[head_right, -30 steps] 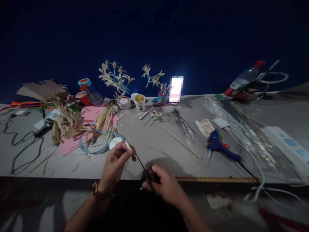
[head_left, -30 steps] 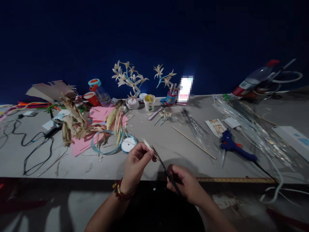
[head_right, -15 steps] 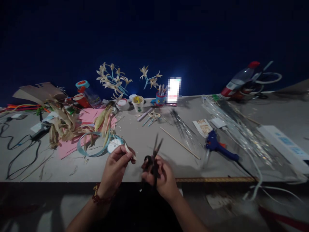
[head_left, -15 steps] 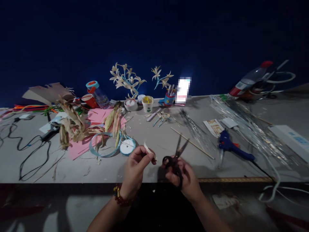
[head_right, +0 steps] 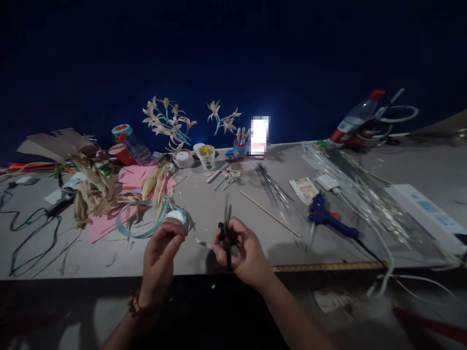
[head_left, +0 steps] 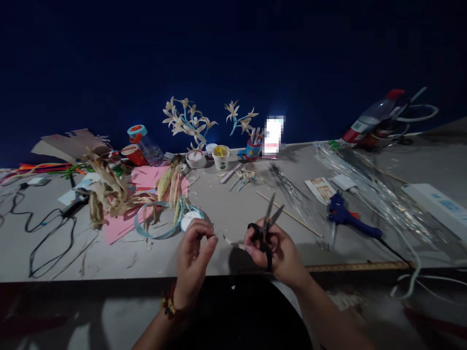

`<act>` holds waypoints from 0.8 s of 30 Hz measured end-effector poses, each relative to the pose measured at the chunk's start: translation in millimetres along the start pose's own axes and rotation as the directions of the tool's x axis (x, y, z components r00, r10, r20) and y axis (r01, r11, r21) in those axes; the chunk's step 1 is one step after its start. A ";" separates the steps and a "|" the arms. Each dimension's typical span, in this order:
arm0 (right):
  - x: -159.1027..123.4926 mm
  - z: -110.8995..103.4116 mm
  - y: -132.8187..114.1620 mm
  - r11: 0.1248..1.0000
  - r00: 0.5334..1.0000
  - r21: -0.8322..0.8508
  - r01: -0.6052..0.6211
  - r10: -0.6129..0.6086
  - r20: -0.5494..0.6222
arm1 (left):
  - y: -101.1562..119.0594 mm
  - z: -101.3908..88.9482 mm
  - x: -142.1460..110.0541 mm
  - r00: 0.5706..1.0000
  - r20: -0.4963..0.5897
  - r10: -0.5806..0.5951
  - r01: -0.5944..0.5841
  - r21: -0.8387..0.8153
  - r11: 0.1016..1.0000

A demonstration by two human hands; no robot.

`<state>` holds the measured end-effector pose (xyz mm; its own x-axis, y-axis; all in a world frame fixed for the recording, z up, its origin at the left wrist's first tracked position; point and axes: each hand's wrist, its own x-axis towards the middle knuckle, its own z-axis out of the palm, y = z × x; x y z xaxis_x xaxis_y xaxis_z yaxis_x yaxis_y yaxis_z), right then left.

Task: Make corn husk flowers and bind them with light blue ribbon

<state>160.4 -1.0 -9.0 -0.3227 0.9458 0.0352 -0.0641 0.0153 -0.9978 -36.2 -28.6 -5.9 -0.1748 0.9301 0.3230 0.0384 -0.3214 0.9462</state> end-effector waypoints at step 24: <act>-39.2 11.2 26.8 0.948 0.987 -0.286 -0.140 0.155 0.033 | -2.1 30.6 -2.0 0.962 0.112 -0.251 0.272 -0.274 0.922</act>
<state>160.7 -41.3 -36.6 -0.3594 0.9256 -0.1183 0.2545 -0.0247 -0.9667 -5.8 -24.4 -7.9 -0.0677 0.9948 0.0757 -0.2820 -0.0919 0.9550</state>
